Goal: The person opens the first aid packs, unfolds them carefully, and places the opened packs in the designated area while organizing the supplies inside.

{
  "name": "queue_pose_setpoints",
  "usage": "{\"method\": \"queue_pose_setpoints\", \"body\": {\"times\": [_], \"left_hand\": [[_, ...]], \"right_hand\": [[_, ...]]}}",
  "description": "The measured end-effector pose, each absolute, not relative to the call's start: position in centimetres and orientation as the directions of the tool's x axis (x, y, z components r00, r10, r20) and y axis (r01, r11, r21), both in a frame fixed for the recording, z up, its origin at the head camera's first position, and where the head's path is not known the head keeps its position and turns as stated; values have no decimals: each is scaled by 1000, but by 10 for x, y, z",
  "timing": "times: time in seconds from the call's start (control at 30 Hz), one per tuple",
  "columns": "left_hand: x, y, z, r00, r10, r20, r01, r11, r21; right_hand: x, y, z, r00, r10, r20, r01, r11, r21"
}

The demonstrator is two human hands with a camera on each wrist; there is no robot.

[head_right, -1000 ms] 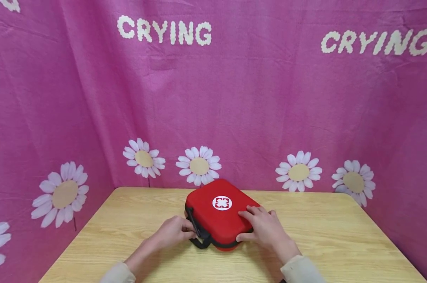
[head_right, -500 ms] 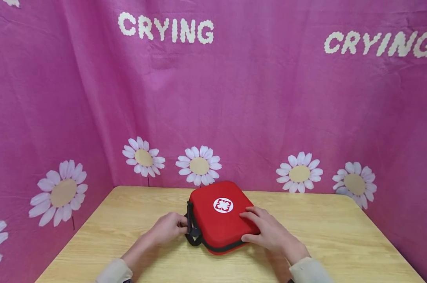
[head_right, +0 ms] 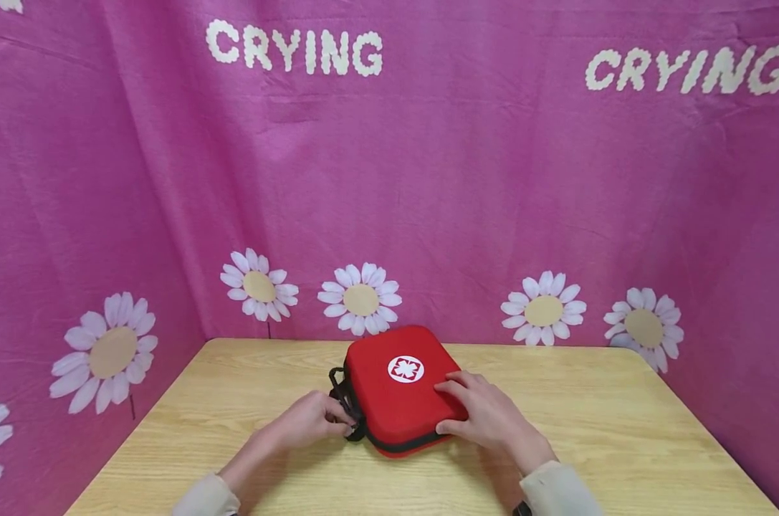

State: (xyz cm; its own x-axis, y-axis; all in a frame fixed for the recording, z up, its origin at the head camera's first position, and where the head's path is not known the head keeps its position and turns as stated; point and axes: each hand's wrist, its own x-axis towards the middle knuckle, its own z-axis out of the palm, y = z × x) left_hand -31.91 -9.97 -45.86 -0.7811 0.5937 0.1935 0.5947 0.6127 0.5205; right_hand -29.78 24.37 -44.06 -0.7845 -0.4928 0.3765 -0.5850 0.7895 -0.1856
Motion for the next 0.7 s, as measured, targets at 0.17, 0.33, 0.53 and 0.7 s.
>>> {"method": "queue_pose_setpoints", "body": {"times": [0.17,0.33,0.53,0.7], "left_hand": [[-315,-99,-462,-752,642,148,586,549,596],[-311,-92,-461,-700,698,154,646,525,554],[-311,-91,-459,-713,683,158,637,536,554],[-315,-95,-458,-768,616,175,599,595,536]], "right_hand": [[-295,237,-444,-803,-462,377,-553,813,-181],[-292,224,-442,-814,-418,403,-502,855,-128],[-286,209,-442,-801,-391,453,-443,897,-8],[-279,201,-438,-787,-401,469,-426,903,56]]}}
